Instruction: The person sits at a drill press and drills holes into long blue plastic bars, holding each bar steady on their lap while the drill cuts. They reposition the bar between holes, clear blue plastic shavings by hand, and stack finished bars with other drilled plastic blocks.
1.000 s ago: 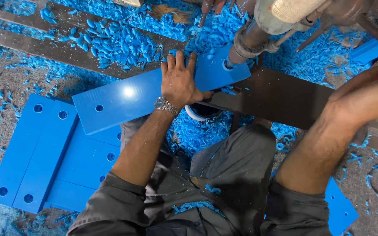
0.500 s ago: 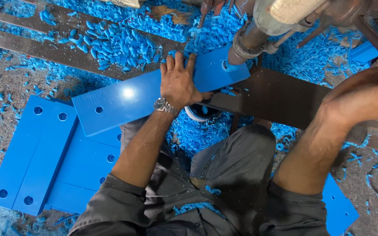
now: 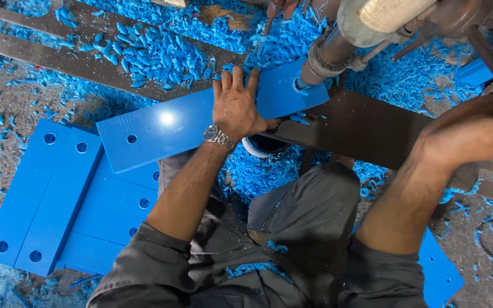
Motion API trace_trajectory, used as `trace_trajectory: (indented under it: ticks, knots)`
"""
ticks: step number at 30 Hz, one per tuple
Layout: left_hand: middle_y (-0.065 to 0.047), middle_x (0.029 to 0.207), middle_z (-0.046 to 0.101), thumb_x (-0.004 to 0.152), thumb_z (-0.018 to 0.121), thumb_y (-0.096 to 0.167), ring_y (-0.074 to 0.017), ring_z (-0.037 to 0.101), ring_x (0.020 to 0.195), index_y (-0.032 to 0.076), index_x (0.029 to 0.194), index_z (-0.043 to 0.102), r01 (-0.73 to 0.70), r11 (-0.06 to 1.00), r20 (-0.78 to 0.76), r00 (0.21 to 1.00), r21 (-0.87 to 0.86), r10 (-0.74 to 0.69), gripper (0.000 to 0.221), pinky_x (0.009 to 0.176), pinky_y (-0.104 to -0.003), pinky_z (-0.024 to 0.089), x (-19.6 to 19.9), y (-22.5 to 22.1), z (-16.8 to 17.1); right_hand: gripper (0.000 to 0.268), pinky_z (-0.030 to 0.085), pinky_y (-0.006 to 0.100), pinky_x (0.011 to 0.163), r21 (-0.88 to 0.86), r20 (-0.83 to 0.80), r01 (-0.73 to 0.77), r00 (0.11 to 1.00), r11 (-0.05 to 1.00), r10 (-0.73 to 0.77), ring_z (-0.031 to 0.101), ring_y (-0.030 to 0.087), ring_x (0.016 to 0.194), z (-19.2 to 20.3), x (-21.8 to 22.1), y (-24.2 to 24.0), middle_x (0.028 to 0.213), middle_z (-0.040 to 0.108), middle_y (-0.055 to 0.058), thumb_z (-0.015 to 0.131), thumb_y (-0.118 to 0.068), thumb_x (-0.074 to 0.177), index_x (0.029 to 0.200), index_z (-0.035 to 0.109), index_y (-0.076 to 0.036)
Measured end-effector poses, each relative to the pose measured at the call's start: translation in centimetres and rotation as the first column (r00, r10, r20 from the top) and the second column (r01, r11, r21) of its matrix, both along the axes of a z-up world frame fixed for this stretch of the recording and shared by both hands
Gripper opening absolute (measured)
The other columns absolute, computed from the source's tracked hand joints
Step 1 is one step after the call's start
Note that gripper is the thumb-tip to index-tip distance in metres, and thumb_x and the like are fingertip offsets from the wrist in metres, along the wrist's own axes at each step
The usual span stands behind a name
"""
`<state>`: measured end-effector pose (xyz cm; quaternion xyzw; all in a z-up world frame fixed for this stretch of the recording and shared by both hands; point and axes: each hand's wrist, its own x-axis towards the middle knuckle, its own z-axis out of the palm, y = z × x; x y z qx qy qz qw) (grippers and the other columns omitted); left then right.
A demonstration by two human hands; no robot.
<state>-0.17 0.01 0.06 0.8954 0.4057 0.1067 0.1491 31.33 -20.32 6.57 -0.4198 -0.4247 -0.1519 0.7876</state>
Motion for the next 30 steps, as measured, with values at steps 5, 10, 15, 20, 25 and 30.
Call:
trace_trajectory:
  ticks: [5, 10, 15, 20, 25, 30]
  knots:
    - [-0.024, 0.14, 0.043, 0.048, 0.086, 0.076, -0.0435, 0.04, 0.126, 0.008, 0.148, 0.045, -0.008, 1.0, -0.01, 1.0, 0.016, 0.008, 0.128, 0.107, -0.057, 0.032, 0.1, 0.2, 0.0, 0.026, 0.041, 0.043, 0.102, -0.012, -0.047, -0.024, 0.999, 1.0, 0.023, 0.054, 0.026, 0.106, -0.2, -0.7, -0.2, 0.099, 0.055, 0.012, 0.044, -0.011, 0.109, 0.084, 0.04, -0.004]
    - [-0.023, 0.141, 0.043, 0.047, 0.086, 0.076, -0.0427, 0.041, 0.126, 0.008, 0.149, 0.044, -0.007, 1.0, -0.008, 1.0, 0.012, 0.007, 0.129, 0.107, -0.056, 0.032, 0.6, 0.4, 0.3, 0.027, 0.041, 0.043, 0.095, 0.024, -0.043, 0.046, 0.998, 0.999, -0.045, 0.053, 0.026, 0.097, 0.1, -0.4, 0.4, 0.095, 0.058, 0.014, 0.044, -0.011, 0.105, 0.083, 0.046, 0.004]
    - [-0.023, 0.142, 0.043, 0.048, 0.086, 0.076, -0.0429, 0.04, 0.127, 0.009, 0.149, 0.044, 0.0, 1.0, -0.017, 1.0, 0.008, 0.0, 0.129, 0.108, -0.057, 0.031, 0.2, 0.1, 0.1, 0.026, 0.042, 0.044, 0.095, 0.017, -0.005, 0.051, 0.999, 0.999, -0.051, 0.053, 0.027, 0.097, -0.9, 0.8, -0.1, 0.096, 0.056, 0.014, 0.045, -0.009, 0.106, 0.082, 0.039, -0.004]
    - [-0.022, 0.143, 0.043, 0.05, 0.086, 0.074, -0.0426, 0.04, 0.13, 0.009, 0.151, 0.043, -0.01, 1.0, -0.024, 1.0, -0.023, 0.009, 0.127, 0.109, -0.057, 0.032, 0.0, -0.1, -0.2, 0.026, 0.042, 0.042, 0.095, -0.022, -0.019, 0.049, 0.999, 0.999, -0.05, 0.05, 0.024, 0.094, -0.9, -0.6, -0.5, 0.094, 0.05, 0.01, 0.044, -0.011, 0.108, 0.084, 0.038, -0.004]
    - [-0.024, 0.142, 0.043, 0.049, 0.086, 0.076, -0.0437, 0.041, 0.127, 0.008, 0.148, 0.045, -0.007, 0.999, 0.011, 1.0, 0.033, 0.007, 0.127, 0.107, -0.058, 0.032, 0.4, 0.2, -0.6, 0.027, 0.041, 0.043, 0.09, 0.057, -0.009, 0.038, 0.999, 0.998, -0.038, 0.047, 0.023, 0.091, -1.3, 0.8, 0.0, 0.091, 0.042, 0.009, 0.046, -0.009, 0.107, 0.083, 0.036, -0.005]
    - [-0.023, 0.142, 0.043, 0.049, 0.086, 0.076, -0.0423, 0.041, 0.127, 0.008, 0.148, 0.044, -0.025, 1.0, 0.002, 1.0, 0.009, 0.025, 0.127, 0.107, -0.057, 0.032, -0.1, -0.1, 0.0, 0.027, 0.038, 0.041, 0.085, 0.04, -0.017, 0.067, 0.998, 0.997, -0.066, 0.041, 0.022, 0.086, -1.5, 0.8, 0.2, 0.087, 0.037, 0.007, 0.045, -0.01, 0.107, 0.081, 0.035, -0.007]
